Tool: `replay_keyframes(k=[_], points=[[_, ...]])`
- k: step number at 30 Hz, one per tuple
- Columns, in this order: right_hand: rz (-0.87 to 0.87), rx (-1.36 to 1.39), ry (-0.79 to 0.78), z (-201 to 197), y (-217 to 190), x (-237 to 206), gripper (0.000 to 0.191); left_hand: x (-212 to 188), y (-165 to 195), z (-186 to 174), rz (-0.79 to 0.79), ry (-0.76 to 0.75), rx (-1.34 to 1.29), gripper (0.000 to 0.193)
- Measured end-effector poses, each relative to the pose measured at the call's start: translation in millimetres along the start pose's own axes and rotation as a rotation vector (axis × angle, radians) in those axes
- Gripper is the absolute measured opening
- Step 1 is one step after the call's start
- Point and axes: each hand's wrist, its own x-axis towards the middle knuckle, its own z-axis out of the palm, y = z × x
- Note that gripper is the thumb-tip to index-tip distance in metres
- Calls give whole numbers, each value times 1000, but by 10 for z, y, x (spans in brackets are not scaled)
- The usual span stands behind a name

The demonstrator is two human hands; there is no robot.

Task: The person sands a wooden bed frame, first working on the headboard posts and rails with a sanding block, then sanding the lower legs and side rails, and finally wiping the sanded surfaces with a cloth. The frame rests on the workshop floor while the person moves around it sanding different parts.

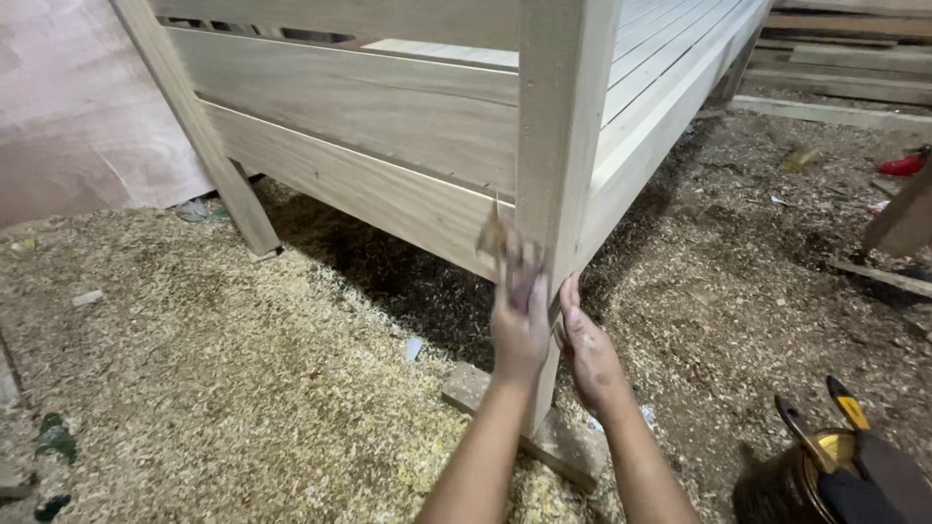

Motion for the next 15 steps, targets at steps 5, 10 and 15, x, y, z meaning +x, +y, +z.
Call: replay_keyframes(k=[5, 10, 15], points=[[-29, -136, 3, 35, -92, -20, 73, -131, -185, -57, 71, -48, -44, 42], [-100, -447, -25, 178, 11, -1, 80, 47, -351, -62, 223, 0, 149, 36], [36, -467, -129, 117, 404, -179, 91, -337, -404, -51, -89, 43, 121, 55]])
